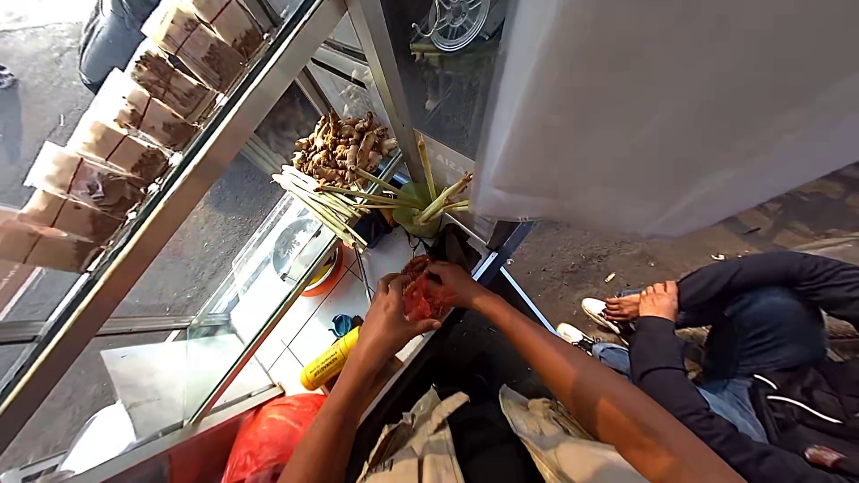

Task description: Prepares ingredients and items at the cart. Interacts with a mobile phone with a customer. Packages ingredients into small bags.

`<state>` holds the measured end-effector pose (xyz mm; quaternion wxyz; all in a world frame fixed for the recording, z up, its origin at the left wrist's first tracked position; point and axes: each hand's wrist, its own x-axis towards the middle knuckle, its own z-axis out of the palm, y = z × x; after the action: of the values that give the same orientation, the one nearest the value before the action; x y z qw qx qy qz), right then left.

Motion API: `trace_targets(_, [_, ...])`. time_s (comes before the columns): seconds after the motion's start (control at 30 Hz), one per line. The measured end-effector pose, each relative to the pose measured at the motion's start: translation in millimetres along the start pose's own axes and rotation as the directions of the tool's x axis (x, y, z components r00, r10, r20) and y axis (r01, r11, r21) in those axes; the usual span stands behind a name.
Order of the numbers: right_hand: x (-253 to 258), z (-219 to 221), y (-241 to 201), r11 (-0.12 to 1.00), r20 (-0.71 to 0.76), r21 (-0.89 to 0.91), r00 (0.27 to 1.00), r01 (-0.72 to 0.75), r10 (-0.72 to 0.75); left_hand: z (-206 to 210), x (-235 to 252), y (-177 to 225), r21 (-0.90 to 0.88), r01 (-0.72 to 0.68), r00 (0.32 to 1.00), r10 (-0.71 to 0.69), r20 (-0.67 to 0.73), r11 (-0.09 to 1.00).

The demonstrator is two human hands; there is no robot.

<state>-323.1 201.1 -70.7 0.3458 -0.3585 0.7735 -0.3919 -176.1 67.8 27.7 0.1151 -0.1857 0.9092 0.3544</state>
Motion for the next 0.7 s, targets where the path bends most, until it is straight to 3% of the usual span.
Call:
trace_targets(0.07, [-1.9,-4.2,-10.8,1.0,-0.02,0.002,1.0,0.017,-0.017,11.1,6.4,-13.7,-0.014,0.027,0.999,-0.028,-0.043,1.0])
trace_targets(0.17, [1.8,-12.6,-17.7,0.993,-0.086,0.002,0.989,0.118,-0.117,9.3,6.6,-20.2,-0.198,0.039,0.979,-0.077,-0.188,0.979])
trace_targets(0.27, [7.8,-18.2,-15.7,0.974,-0.131,-0.02,0.965,0.225,-0.226,6.4,2.1,-24.2,-0.376,-0.028,0.93,-0.115,-0.35,0.926])
trace_targets(0.37, [5.7,-17.7,-14.7,0.978,-0.148,0.015,0.968,0.209,-0.205,8.9,-2.8,-26.9,-0.46,-0.117,0.882,-0.121,-0.456,0.88])
trace_targets(0.47, [-10.2,-15.5,-16.5,0.964,-0.19,0.164,0.966,0.209,-0.177,13.8,-12.5,-23.1,-0.526,-0.179,0.892,-0.088,-0.443,0.832])
trace_targets(0.57, [-31.3,-9.4,-22.8,0.89,-0.176,0.347,0.953,0.295,-0.247,21.0,-20.0,-17.4,-0.624,-0.189,0.918,-0.088,-0.386,0.758])
trace_targets(0.7, [-43.7,5.7,-31.0,0.904,-0.059,0.348,0.968,0.247,-0.242,33.3,-22.7,-19.7,-0.694,-0.199,0.941,-0.061,-0.332,0.692])
